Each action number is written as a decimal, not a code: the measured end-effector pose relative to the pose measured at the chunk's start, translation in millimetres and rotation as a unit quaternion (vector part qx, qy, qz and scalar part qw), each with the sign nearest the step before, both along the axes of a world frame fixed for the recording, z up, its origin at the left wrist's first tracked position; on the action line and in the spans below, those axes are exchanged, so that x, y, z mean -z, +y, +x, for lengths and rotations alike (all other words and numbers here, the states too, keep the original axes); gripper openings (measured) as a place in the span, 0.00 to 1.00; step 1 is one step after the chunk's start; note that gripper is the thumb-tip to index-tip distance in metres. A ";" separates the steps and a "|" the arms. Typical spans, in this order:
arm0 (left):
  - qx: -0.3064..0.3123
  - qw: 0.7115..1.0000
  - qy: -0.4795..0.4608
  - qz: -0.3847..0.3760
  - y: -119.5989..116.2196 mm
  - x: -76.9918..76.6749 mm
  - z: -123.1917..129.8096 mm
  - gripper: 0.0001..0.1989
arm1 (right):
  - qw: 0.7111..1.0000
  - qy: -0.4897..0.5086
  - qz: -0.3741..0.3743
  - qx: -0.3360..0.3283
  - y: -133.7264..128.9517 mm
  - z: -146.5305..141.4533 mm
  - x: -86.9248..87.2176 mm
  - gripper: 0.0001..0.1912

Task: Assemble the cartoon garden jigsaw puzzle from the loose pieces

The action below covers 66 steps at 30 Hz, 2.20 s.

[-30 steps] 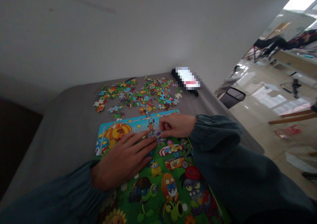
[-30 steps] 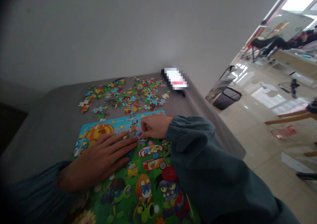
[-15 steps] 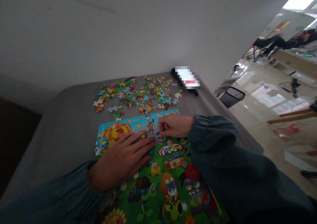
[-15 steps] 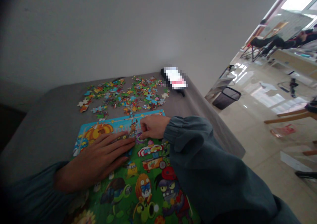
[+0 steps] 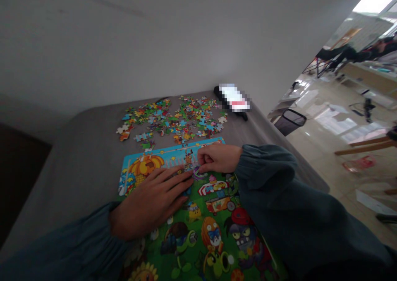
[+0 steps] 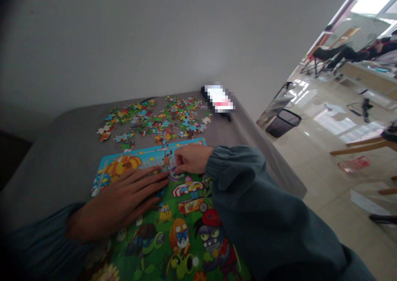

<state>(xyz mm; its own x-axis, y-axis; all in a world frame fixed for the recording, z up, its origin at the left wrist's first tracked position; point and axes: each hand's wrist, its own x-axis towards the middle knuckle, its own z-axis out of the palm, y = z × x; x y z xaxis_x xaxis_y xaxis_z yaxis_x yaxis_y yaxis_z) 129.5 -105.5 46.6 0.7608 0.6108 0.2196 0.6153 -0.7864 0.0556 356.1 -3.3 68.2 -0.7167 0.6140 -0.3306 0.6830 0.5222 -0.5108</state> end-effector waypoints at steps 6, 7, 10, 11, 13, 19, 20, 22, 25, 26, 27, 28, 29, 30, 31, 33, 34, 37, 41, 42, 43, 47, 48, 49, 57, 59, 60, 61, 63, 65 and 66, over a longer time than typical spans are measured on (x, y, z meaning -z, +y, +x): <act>-0.002 1.000 0.002 0.004 1.3 3.1 -1.8 0.17 | 1.000 -0.001 -0.010 0.005 -0.2 -0.2 0.4 0.10; -0.002 1.000 0.006 0.001 1.4 3.3 -2.4 0.17 | 1.000 0.005 -0.010 0.003 0.2 0.3 0.8 0.10; -0.002 1.000 0.011 -0.008 2.0 0.3 -5.5 0.18 | 0.999 0.039 -0.021 -0.003 3.3 3.6 1.2 0.09; -0.003 1.000 0.010 -0.010 2.5 -2.1 -7.3 0.18 | 0.998 0.055 -0.026 -0.002 5.3 5.4 1.1 0.09; -0.011 1.000 0.003 -0.014 4.3 -7.9 -12.2 0.18 | 0.996 0.089 -0.021 0.014 11.2 9.2 1.4 0.09; -0.080 0.996 -0.010 -0.031 19.4 -13.6 -41.3 0.20 | 0.958 0.165 0.204 0.117 37.5 16.6 21.4 0.06; -0.095 0.995 -0.010 -0.033 23.7 -12.0 -48.3 0.21 | 0.944 0.170 0.254 0.126 41.5 17.2 27.6 0.08; -0.118 0.992 -0.016 -0.034 33.7 -8.0 -64.0 0.23 | 0.926 0.165 0.312 0.133 48.5 18.4 40.2 0.14; -0.150 0.987 -0.032 -0.042 50.1 -2.4 -88.6 0.26 | 0.934 0.140 0.305 0.121 56.4 20.2 54.3 0.14; -0.158 0.986 -0.036 -0.042 55.2 -0.8 -95.9 0.27 | 0.938 0.136 0.298 0.118 58.5 20.7 57.0 0.13; -0.168 0.984 -0.040 -0.041 59.7 0.8 -102.3 0.27 | 0.939 0.136 0.292 0.117 60.3 21.2 58.7 0.11; -0.176 0.983 -0.044 -0.041 63.5 2.4 -107.4 0.27 | 0.940 0.139 0.289 0.119 61.8 21.6 59.5 0.10; -0.181 0.981 -0.050 -0.039 66.6 3.9 -111.1 0.27 | 0.939 0.145 0.288 0.122 62.9 22.0 59.8 0.09; -0.184 0.981 -0.055 -0.038 68.9 5.3 -113.3 0.27 | 0.937 0.150 0.288 0.126 63.7 22.2 59.6 0.09; -0.183 0.980 -0.061 -0.036 70.4 6.4 -114.1 0.26 | 0.936 0.156 0.289 0.129 64.1 22.5 59.2 0.09; -0.179 0.980 -0.074 -0.032 71.7 8.0 -112.6 0.25 | 0.932 0.163 0.294 0.136 64.5 22.8 58.3 0.09; -0.178 0.980 -0.079 -0.030 71.7 8.4 -110.9 0.24 | 0.930 0.165 0.297 0.141 64.8 22.9 57.9 0.09; -0.175 0.980 -0.092 -0.023 70.9 8.8 -106.3 0.22 | 0.920 0.156 0.313 0.177 68.4 22.2 57.2 0.11; -0.170 0.980 -0.102 -0.020 70.2 8.9 -104.7 0.21 | 0.904 0.091 0.331 0.253 77.8 16.3 57.5 0.22; -0.170 0.980 -0.104 -0.018 70.1 8.8 -104.7 0.21 | 0.906 0.067 0.328 0.260 79.6 13.9 57.7 0.24; -0.169 0.980 -0.105 -0.017 69.9 8.5 -104.6 0.21 | 0.910 0.044 0.321 0.258 80.6 11.4 58.0 0.25; -0.162 0.981 -0.105 -0.019 69.6 7.5 -102.5 0.20 | 0.933 -0.013 0.298 0.203 77.9 4.0 57.9 0.26; -0.160 0.981 -0.104 -0.022 69.5 7.5 -101.7 0.20 | 0.936 -0.016 0.296 0.191 76.3 3.3 57.4 0.26; -0.157 0.982 -0.103 -0.025 69.5 7.7 -101.0 0.20 | 0.937 -0.016 0.297 0.185 74.8 3.0 56.8 0.26; -0.149 0.984 -0.099 -0.024 71.1 12.0 -101.2 0.19 | 0.939 -0.016 0.303 0.164 70.3 3.6 54.5 0.25; -0.155 0.982 -0.102 -0.016 71.7 14.9 -101.7 0.20 | 0.939 -0.021 0.305 0.155 69.5 3.3 54.6 0.25; -0.165 0.980 -0.107 -0.007 72.1 17.2 -102.3 0.20 | 0.940 -0.021 0.307 0.151 69.1 3.2 54.7 0.25; -0.181 0.977 -0.113 0.003 72.6 20.0 -103.4 0.20 | 0.940 -0.020 0.308 0.147 68.8 3.1 54.9 0.24; -0.225 0.967 -0.118 0.018 75.1 26.1 -107.5 0.20 | 0.940 -0.013 0.310 0.143 68.7 3.2 55.5 0.24; -0.267 0.956 -0.117 0.017 81.5 30.7 -114.8 0.21 | 0.939 -0.003 0.312 0.145 69.2 3.5 56.6 0.24; -0.282 0.952 -0.116 0.011 86.8 31.7 -119.6 0.22 | 0.938 0.001 0.315 0.145 69.6 3.7 57.3 0.24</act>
